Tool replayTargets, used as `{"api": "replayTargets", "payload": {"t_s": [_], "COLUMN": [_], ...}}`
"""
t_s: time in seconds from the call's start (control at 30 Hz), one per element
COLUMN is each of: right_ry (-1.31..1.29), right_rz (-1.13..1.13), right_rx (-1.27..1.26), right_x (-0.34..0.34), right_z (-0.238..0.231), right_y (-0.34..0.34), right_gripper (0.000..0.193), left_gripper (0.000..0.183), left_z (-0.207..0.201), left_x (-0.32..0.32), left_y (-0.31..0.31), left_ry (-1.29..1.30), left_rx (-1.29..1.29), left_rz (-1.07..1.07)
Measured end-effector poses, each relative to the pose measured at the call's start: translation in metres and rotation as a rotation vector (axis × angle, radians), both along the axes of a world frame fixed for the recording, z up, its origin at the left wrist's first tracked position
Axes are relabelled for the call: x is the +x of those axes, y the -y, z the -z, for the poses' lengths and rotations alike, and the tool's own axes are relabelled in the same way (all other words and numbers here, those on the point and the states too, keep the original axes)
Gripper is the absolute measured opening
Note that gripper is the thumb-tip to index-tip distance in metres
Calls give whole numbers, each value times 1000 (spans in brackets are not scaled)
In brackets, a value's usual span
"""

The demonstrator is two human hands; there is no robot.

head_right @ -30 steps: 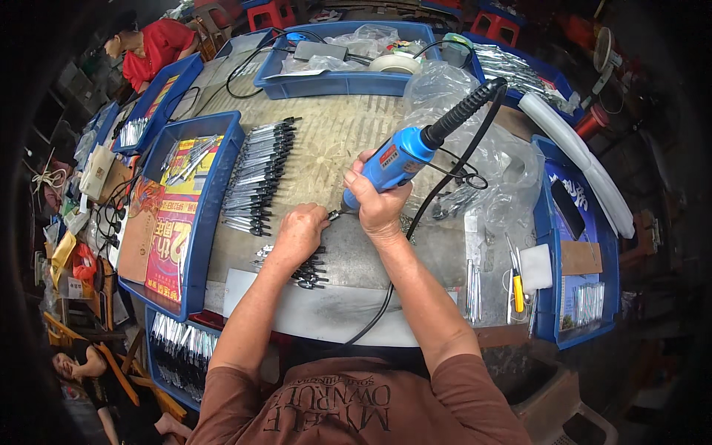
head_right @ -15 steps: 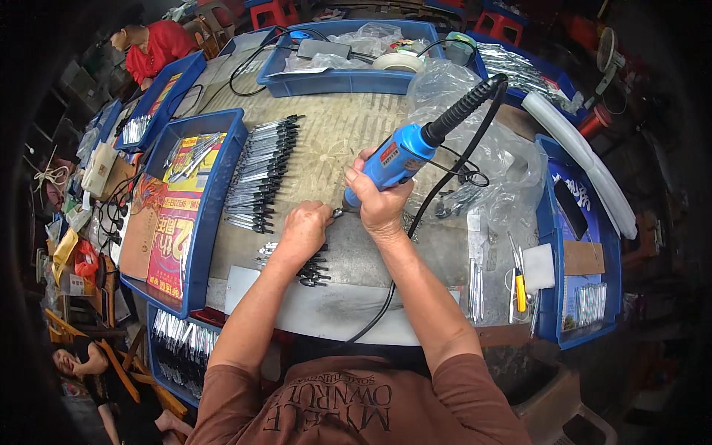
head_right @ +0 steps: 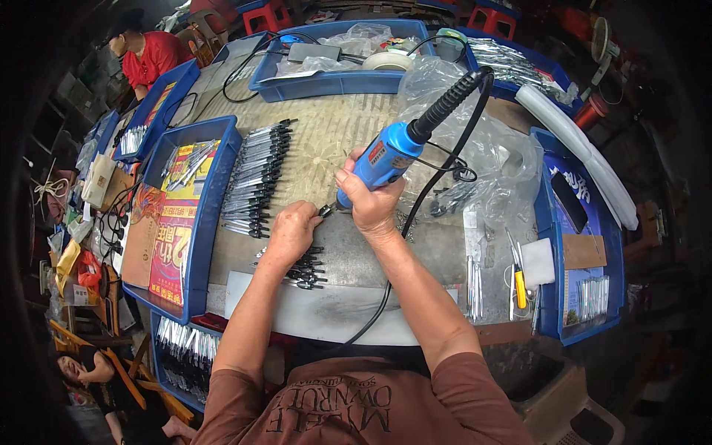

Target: The person assembles small metal and plastic electronic components on a work bench using an electric screwdriver.

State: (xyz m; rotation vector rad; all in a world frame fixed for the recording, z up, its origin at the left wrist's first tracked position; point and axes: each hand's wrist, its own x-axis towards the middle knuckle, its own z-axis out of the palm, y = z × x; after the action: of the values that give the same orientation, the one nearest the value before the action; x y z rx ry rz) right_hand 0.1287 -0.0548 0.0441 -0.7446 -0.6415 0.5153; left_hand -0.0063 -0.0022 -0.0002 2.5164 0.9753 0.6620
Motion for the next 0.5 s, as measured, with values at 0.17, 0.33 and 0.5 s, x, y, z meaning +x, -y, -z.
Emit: {"api": "replayTargets", "payload": {"t_s": [0.17, 0.33, 0.5], "right_ry": [-6, -10, -35], "right_rz": [-6, -9, -37], "right_rx": [1, -1, 6], "right_x": [-1, 0, -4], "right_z": [-2, -2, 0], "right_y": [2, 3, -1], "right_gripper": [24, 26, 28], "left_gripper": [10, 10, 7], "left_z": [4, 5, 3], "left_x": [2, 4, 0], "left_y": [5, 4, 4], "left_ry": [-62, -99, -129], "left_rx": [43, 53, 67], "left_rz": [60, 74, 47]}}
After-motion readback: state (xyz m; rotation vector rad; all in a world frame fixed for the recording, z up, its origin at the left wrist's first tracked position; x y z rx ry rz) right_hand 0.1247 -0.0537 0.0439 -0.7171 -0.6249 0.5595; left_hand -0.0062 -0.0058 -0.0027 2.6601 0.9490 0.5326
